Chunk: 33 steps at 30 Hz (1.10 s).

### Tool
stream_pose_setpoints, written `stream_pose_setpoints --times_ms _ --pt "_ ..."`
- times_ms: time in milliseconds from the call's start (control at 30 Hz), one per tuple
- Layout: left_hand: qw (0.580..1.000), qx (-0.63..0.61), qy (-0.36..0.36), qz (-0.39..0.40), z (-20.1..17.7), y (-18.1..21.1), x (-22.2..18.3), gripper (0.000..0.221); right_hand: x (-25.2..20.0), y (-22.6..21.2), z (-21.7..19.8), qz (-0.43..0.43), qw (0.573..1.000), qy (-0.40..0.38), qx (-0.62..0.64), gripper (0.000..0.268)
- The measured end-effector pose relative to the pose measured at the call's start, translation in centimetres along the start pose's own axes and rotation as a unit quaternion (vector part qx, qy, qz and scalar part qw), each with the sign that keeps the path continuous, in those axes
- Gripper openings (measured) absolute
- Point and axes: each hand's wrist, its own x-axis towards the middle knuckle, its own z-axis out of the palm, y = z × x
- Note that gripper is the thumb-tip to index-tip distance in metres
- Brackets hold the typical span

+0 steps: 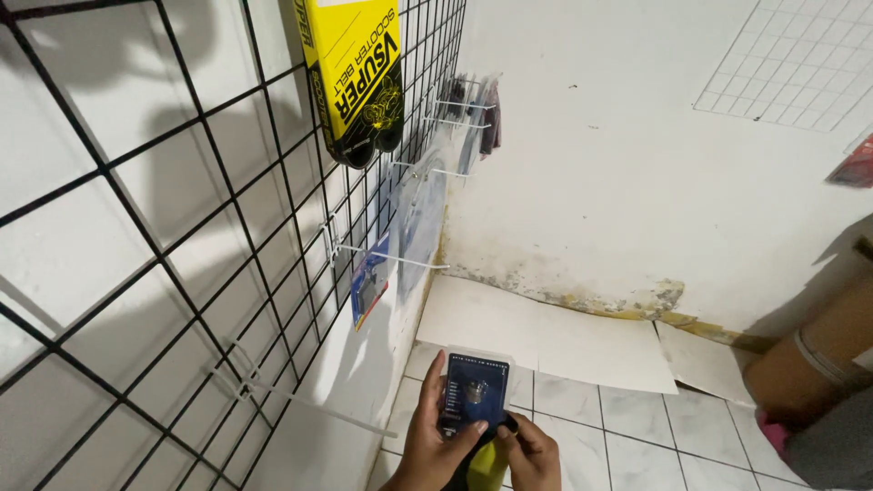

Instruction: Wiping down and hanging packaged auto parts onto a display rack.

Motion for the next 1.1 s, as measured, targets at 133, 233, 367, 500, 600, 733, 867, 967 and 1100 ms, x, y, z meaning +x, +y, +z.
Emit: stream_pose_setpoints --times_ms 133,233,367,500,600,733,867,967,1100 --pt "0.999 0.018 -0.032 -0.008 -0.2 -0.2 -0.3 0.098 0.5 -2.1 -0.1 -0.022 0.999 -0.017 0.034 0.022" --pt "0.997 0.053 -0.050 -0.007 -0.3 -0.7 -0.8 0.098 1.4 -3.7 -0.4 0.007 0.999 -0.006 0.048 0.022" --pt "0.997 0.040 -0.069 -0.017 -0.2 -1.2 -1.2 0.097 2.3 -6.2 -0.4 -0.013 1.000 0.014 0.018 0.020" --pt "0.997 0.043 -0.067 0.007 -0.4 -1.1 -1.2 0.095 2.2 -7.4 0.0 -0.020 1.000 0.011 -0.008 0.020" --pt "0.999 0.021 -0.040 -0.005 -0.3 -1.4 -1.1 0.098 1.7 -6.3 0.5 -0.021 1.000 0.000 0.011 0.019" --pt "1.000 -0.013 0.005 0.000 -0.4 -1.0 -0.6 0.100 0.8 -3.2 0.9 -0.043 0.998 -0.039 -0.016 0.017" --pt "1.000 -0.020 0.020 0.010 -0.6 -0.4 -0.1 0.100 0.1 -0.1 0.8 -0.021 0.998 -0.050 0.020 0.022" --pt "1.000 -0.017 0.017 -0.003 -0.4 -0.2 -0.1 0.101 0.5 1.6 0.0 -0.036 0.998 -0.057 0.007 0.018" --pt "1.000 -0.029 -0.001 0.008 -0.2 -0.7 -0.2 0.099 0.4 -0.4 -0.2 -0.012 0.999 -0.038 -0.008 0.019"
